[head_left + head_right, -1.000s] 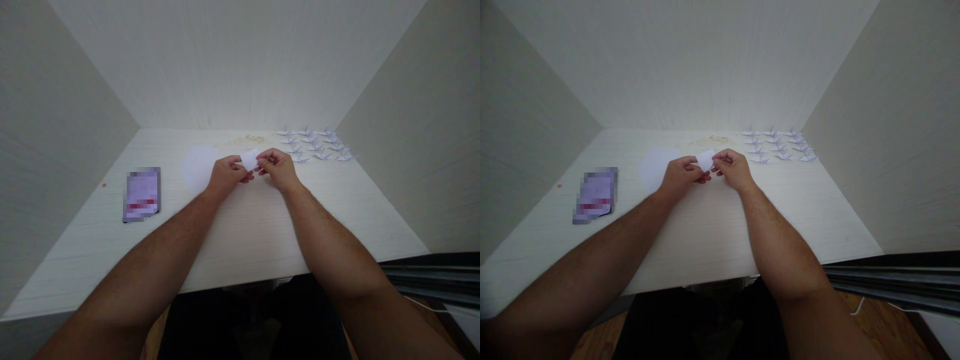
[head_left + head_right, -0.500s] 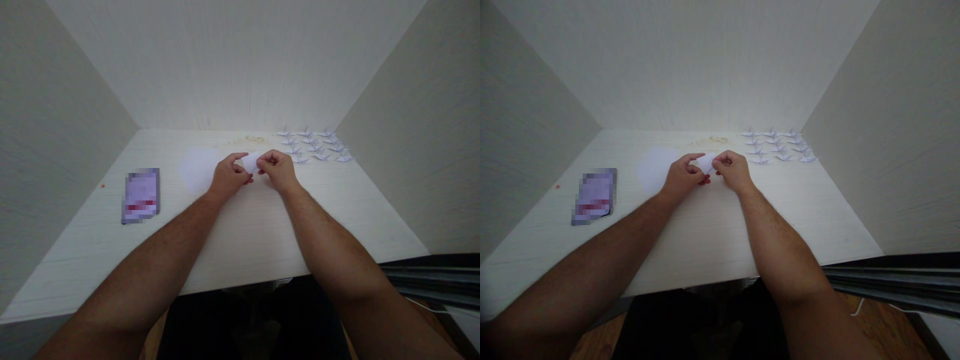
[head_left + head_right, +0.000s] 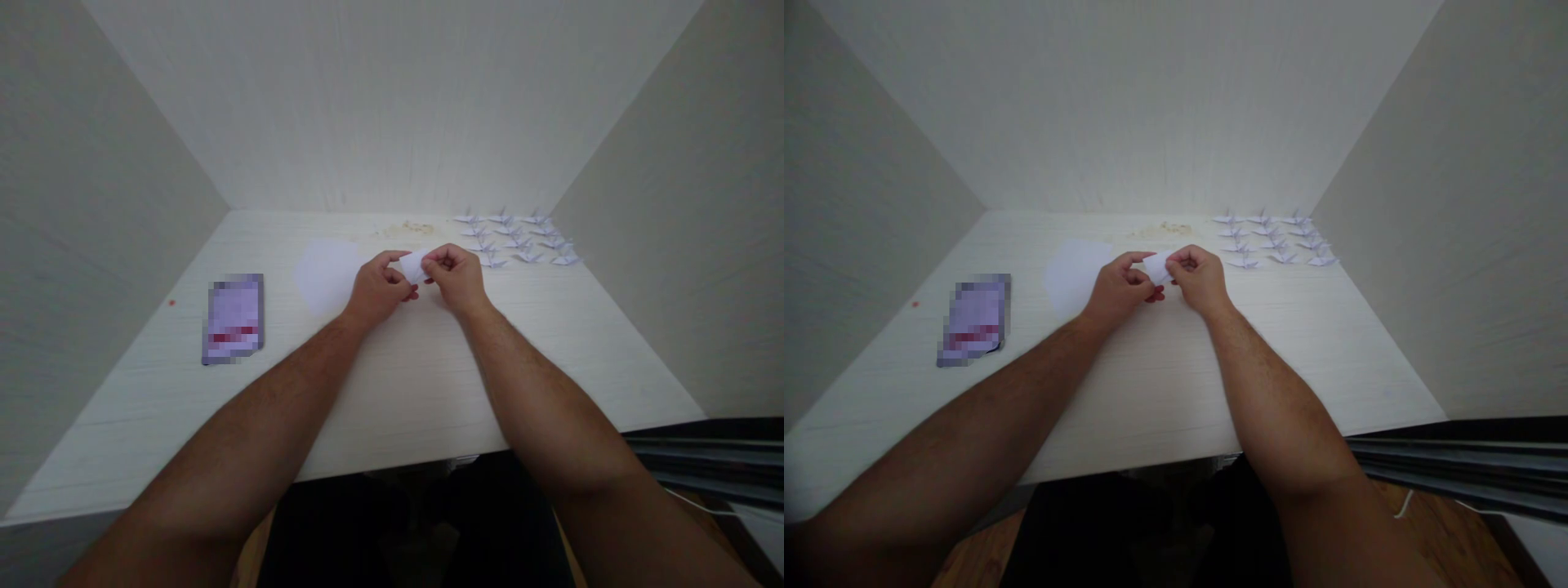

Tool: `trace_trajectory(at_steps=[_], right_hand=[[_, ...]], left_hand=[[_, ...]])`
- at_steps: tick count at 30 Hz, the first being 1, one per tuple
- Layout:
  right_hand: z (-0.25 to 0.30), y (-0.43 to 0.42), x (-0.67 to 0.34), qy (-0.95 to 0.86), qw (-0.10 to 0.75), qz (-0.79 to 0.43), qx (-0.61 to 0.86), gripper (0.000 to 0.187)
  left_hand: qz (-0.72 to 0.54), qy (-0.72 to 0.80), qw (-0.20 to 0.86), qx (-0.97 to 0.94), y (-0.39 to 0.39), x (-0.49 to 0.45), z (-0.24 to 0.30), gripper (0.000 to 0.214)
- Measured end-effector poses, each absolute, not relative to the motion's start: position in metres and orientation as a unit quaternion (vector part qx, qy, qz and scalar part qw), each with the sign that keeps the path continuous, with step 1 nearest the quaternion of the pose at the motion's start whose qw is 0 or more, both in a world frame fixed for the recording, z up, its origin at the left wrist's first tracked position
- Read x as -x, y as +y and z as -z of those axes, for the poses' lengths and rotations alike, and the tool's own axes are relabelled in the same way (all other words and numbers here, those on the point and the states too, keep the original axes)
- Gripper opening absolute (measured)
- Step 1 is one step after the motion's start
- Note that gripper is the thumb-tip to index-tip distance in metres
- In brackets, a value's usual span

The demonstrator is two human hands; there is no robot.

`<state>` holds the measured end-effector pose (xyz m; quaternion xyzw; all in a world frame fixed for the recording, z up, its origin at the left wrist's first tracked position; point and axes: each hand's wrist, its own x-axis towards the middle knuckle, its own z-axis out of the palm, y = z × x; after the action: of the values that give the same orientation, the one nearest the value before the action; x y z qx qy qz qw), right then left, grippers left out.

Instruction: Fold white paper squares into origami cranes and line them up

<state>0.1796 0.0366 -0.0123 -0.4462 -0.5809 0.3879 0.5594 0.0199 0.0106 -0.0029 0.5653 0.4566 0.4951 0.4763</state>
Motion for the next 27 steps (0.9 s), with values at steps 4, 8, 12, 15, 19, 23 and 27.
trace_trajectory(at_steps=[4, 8, 12, 15, 19, 23, 27], right_hand=[[0.0101, 0.0346, -0.1778, -0.580, 0.563, -0.383, 0.447, 0.013], [0.0084, 0.0335, -0.1765, -0.582, 0.564, -0.371, 0.454, 0.011], [0.0092, 0.0339, -0.1757, -0.582, 0.560, -0.364, 0.465, 0.012], [0.0095, 0.0338, -0.1751, -0.584, 0.560, -0.355, 0.468, 0.012], [0.0083, 0.0323, -0.1742, -0.592, 0.562, -0.335, 0.471, 0.011], [0.0075, 0.0311, -0.1732, -0.590, 0.566, -0.330, 0.471, 0.010], [0.0071, 0.0306, -0.1722, -0.588, 0.564, -0.334, 0.474, 0.009]], left_hand=[[-0.499, 0.448, 0.486, -0.560, 0.0113, -0.0198, 0.0034, 0.048], [-0.501, 0.441, 0.492, -0.559, 0.0120, -0.0197, 0.0042, 0.047], [-0.503, 0.441, 0.500, -0.550, 0.0125, -0.0201, 0.0046, 0.049], [-0.502, 0.445, 0.503, -0.545, 0.0119, -0.0207, 0.0036, 0.049], [-0.501, 0.445, 0.511, -0.538, 0.0098, -0.0216, 0.0002, 0.048], [-0.499, 0.443, 0.518, -0.535, 0.0078, -0.0221, -0.0034, 0.049], [-0.500, 0.440, 0.522, -0.533, 0.0080, -0.0219, -0.0036, 0.049]])
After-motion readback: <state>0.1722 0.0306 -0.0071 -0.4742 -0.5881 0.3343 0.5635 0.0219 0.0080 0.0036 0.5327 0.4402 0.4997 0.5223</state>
